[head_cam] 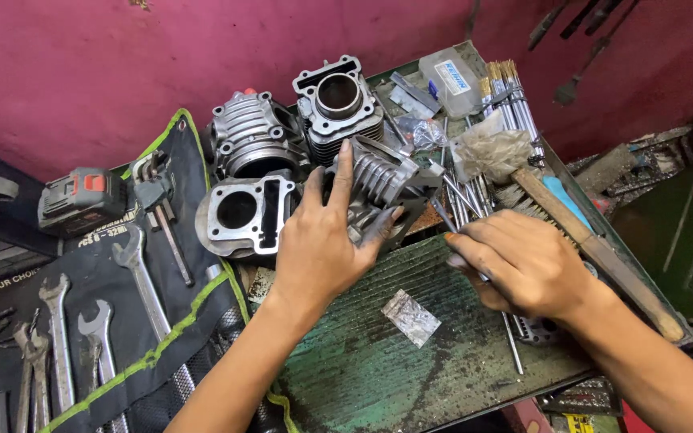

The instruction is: Cleaning and inspecting motorcycle engine cylinder heads using a metal pick on a workbench

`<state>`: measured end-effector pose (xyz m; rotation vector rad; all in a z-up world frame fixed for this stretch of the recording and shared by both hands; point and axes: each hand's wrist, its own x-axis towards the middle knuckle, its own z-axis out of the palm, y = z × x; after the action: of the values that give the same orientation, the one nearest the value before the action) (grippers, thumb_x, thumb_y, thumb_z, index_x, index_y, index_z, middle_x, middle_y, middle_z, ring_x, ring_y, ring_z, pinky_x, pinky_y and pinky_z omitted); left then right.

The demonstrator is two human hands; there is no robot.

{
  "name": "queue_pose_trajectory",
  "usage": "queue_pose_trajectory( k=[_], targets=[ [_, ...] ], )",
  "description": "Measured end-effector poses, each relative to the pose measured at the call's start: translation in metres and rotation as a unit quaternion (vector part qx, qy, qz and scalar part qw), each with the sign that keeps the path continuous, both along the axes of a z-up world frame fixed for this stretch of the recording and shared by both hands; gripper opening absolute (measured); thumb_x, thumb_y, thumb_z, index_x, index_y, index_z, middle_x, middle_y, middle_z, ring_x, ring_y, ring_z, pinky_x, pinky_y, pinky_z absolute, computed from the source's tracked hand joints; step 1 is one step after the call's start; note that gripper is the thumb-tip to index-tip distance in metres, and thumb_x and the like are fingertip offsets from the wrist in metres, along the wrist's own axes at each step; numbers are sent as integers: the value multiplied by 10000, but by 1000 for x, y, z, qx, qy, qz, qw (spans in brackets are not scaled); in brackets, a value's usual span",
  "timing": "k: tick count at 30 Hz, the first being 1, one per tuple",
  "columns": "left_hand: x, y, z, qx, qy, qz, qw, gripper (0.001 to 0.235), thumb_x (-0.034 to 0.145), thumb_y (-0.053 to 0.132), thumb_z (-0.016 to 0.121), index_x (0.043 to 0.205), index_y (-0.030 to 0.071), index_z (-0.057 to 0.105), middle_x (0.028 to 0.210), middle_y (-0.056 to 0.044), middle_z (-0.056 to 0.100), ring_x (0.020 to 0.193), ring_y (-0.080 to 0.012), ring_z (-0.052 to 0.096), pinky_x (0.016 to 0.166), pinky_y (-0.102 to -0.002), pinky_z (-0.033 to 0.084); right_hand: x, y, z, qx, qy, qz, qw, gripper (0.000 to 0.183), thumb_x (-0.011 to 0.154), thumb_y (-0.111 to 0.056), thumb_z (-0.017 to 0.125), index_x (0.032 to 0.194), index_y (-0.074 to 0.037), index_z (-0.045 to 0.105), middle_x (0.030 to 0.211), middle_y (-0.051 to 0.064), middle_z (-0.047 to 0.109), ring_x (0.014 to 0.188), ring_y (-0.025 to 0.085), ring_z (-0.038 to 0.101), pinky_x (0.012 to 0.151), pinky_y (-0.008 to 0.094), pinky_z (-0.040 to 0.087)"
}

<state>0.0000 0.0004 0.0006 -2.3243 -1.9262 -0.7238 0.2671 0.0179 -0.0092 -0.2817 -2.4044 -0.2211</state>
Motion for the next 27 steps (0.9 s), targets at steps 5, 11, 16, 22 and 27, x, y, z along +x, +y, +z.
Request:
queue_pose_trajectory(
  k=[5,11,16,22,27],
  targets=[
    [0,-1,-3,28,0,0,1000,934,949,709,538,1637,173,205,1375,-356,562,1003,-543,671,672,-591,588,-7,-3,10,10,19,24,999,216,988,-43,527,1084,131,613,929,263,656,752,371,660,668,463,567],
    [0,-1,-5,45,3,-3,999,928,949,709,544,1632,166,229,1371,-341,569,1050,-519,671,703,-583,593,-6,-2,-4,-37,39,21,998,293,1003,-70,578,1211,134,605,1074,292,691,884,374,724,800,461,638],
    [-1,-1,-3,11,-2,-4,1000,930,957,730,470,1643,181,166,1391,-392,547,1046,-562,660,686,-614,599,-3,14,-23,-95,56,-35,993,398,964,-59,741,1314,48,585,1101,221,762,895,295,782,874,383,684],
    [-1,0,-2,2,-4,3,1000,923,950,735,471,1644,205,170,1402,-375,544,1041,-566,655,703,-626,587,-7,7,-13,-55,-4,-76,996,287,977,-17,678,1227,81,574,953,198,724,766,289,709,737,442,627],
    [-1,0,-5,28,2,4,1000,926,951,729,505,1640,194,197,1369,-365,568,1002,-545,675,652,-601,592,-3,-7,-2,14,35,-21,999,154,977,-4,561,1061,123,588,766,180,617,568,287,552,521,430,458]
  ],
)
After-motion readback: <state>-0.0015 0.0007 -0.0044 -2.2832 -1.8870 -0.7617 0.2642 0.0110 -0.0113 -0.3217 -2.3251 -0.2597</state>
